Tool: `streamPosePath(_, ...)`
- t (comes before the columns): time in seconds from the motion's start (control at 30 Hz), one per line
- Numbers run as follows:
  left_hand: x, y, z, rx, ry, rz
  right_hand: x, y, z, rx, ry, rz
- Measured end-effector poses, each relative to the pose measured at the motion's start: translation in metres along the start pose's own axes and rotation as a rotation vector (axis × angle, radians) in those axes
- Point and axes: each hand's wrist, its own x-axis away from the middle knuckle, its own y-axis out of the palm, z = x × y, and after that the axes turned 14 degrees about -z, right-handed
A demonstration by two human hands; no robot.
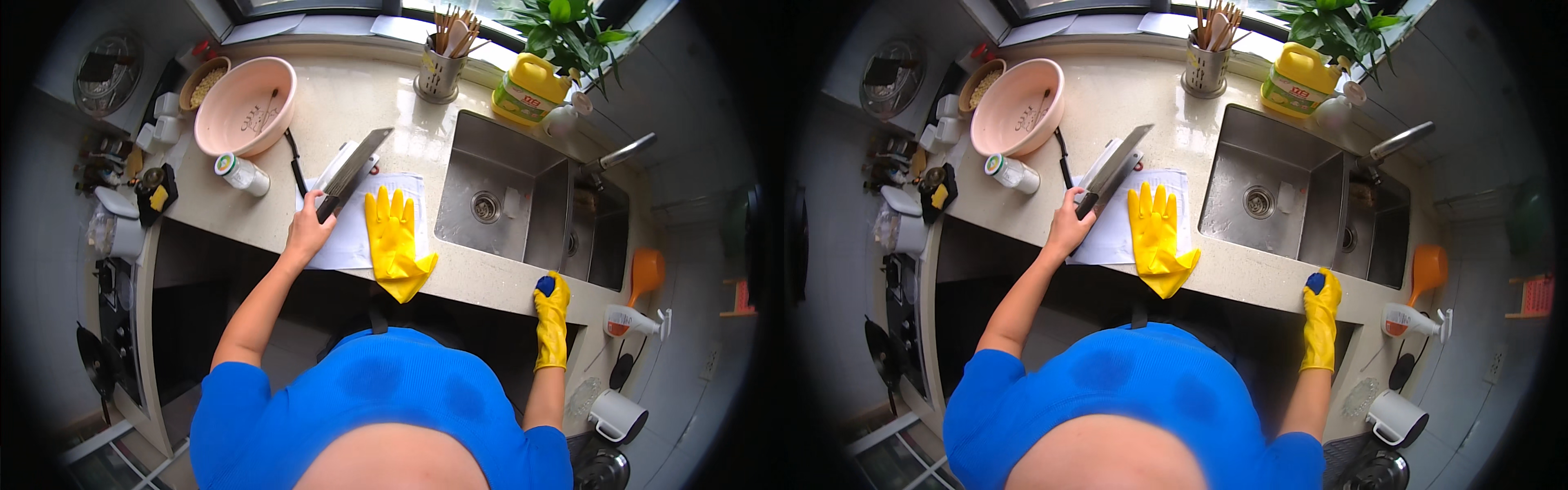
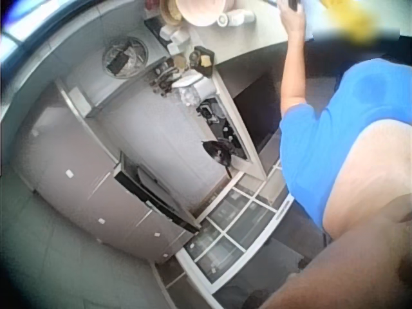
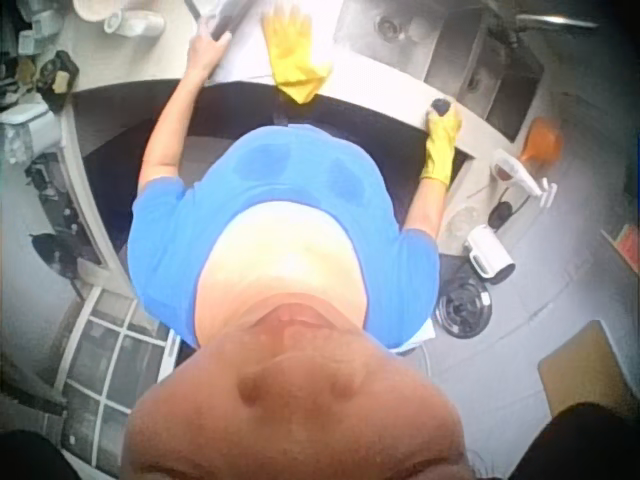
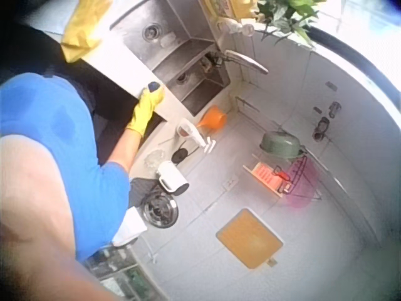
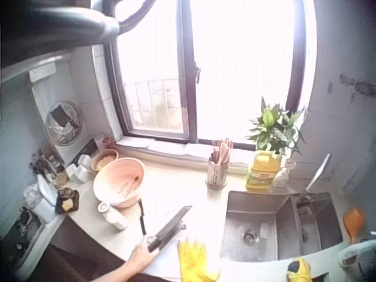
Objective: The person washes a knife and a cleaver in the kitchen sink using a blue cloth and running water, then dries them with a yellow cloth. They place the cleaned utensils into a dish rack. The person also handles a pink bowl and a small metal bowl, moving them around the countertop.
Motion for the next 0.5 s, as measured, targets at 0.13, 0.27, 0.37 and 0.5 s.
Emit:
streamPosePath(0.13, 0.019, -0.042, 0.027, 1.003, 0.214, -0.469, 0.006, -0.042, -0.093, -0.927, -0.167, 0.001)
streamPosePath(0.27, 0.042, -0.053, 0.077, 1.317, 0.283, -0.762, 0.035, -0.107, -0.251, -0.845, -0.727, -0.082)
streamPosePath(0.37, 0.052, -0.037, 0.094, 1.433, 0.282, -0.936, 0.023, -0.115, -0.321, -0.531, -1.243, 0.068)
streamPosePath(0.5, 0.077, -0.021, 0.119, 1.365, 0.24, -0.991, 0.013, -0.111, -0.362, -0.081, -1.515, 0.109)
